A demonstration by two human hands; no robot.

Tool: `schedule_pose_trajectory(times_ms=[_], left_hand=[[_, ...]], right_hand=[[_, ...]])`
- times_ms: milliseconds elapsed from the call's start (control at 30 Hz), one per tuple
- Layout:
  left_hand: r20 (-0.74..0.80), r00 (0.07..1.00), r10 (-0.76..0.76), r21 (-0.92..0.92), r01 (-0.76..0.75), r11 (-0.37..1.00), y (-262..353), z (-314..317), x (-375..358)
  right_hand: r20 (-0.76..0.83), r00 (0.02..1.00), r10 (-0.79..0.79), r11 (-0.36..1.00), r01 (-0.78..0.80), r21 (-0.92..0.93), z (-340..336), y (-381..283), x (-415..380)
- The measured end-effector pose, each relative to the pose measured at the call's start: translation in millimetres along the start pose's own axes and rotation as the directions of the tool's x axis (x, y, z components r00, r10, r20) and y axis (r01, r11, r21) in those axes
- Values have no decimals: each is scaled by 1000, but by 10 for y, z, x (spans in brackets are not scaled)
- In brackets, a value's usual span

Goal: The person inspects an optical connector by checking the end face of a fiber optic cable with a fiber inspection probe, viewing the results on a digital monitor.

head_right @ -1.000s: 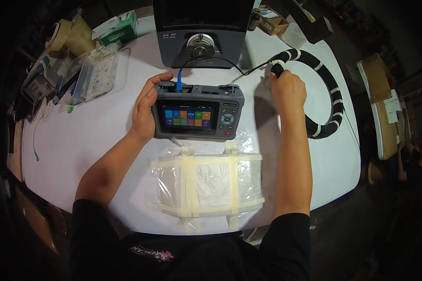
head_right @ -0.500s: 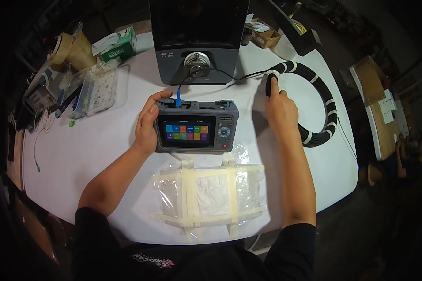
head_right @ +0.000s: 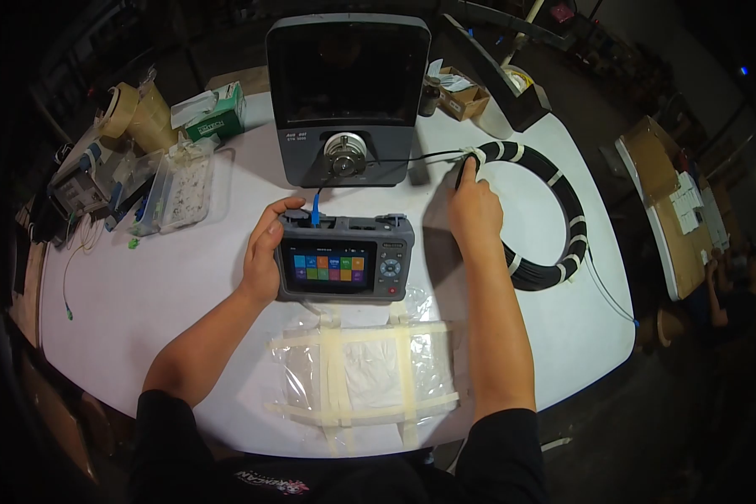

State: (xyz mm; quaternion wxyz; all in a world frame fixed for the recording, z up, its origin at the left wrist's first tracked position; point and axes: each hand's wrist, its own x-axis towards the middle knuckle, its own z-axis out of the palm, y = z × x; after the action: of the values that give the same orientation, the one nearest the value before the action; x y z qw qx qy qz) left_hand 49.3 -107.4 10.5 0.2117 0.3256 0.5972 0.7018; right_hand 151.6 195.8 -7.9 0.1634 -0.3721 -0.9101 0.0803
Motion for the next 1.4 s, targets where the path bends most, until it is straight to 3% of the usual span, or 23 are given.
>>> schedule_pose_trajectory(times_ms=[100, 133, 167, 200, 233, 267, 300, 333, 367, 433, 467, 567, 667, 733, 900, 1100, 1267, 1400], left_hand=[[16, 999, 37, -1, -37, 999, -27, -20, 11], [18, 999, 40, 22, -41, 999, -29, -22, 14], [20, 999, 43, 45, -43, 998, -28, -22, 19], [16, 999, 44, 44, -45, 998, -26, -21, 32], [11, 999, 51, 83, -51, 995, -29, -21, 50], [4, 999, 45, 121, -45, 992, -29, -17, 60], [-5, 999, 33, 120, -33, 992, -31, -10, 62], [-10, 998, 58, 124, -56, 991, -23, 0, 71], [-14, 996, 85, 131, -83, 988, -9, 9, 85], [-24, 997, 77, 129, -73, 989, -3, 29, 96], [-32, 994, 105, 103, -101, 990, -12, 35, 110], [-70, 987, 143, 69, -139, 988, -75, 56, 176], [-86, 972, 217, 165, -201, 965, -98, 22, 286], [-103, 973, 207, 124, -194, 973, -149, 28, 376], [-128, 963, 236, 112, -222, 969, -184, 26, 528], [-116, 966, 232, 133, -217, 967, -191, -8, 619], [-85, 969, 232, 116, -221, 968, -176, -23, 635], [-68, 982, 179, 209, -161, 964, -187, -60, 537]], right_hand=[[21, 1000, -1, 998, 0, 65, -84, 1, -139], [-224, 960, -165, 964, 205, 167, -29, 59, -144], [-467, 838, -284, 883, 418, 212, 10, 103, -161], [-469, 840, -275, 803, 469, 369, -49, 98, -221], [-469, 838, -280, 800, 473, 369, -11, 107, -307], [-329, 924, -195, 574, 379, 726, 49, 110, -426], [-147, 975, -167, 254, 186, 949, 109, 101, -559], [-95, 970, -224, 179, 136, 974, 55, 0, -706], [-35, 966, -255, 233, 96, 968, 15, -67, -827], [-3, 948, -319, 93, 34, 995, 93, -226, -957], [0, 939, -345, 95, 35, 995, 99, -294, -983], [34, 962, -270, 6, -33, 999, 122, -444, -918], [9, 965, -263, 16, -5, 1000, 128, -509, -757], [-56, 966, -253, 59, 73, 996, 160, -539, -643], [-46, 967, -252, 63, 63, 996, 217, -569, -492], [-39, 967, -250, 9, 43, 999, 264, -608, -407], [-76, 959, -274, 49, 93, 994, 308, -558, -387], [-103, 954, -280, 93, 133, 987, 329, -514, -465]])
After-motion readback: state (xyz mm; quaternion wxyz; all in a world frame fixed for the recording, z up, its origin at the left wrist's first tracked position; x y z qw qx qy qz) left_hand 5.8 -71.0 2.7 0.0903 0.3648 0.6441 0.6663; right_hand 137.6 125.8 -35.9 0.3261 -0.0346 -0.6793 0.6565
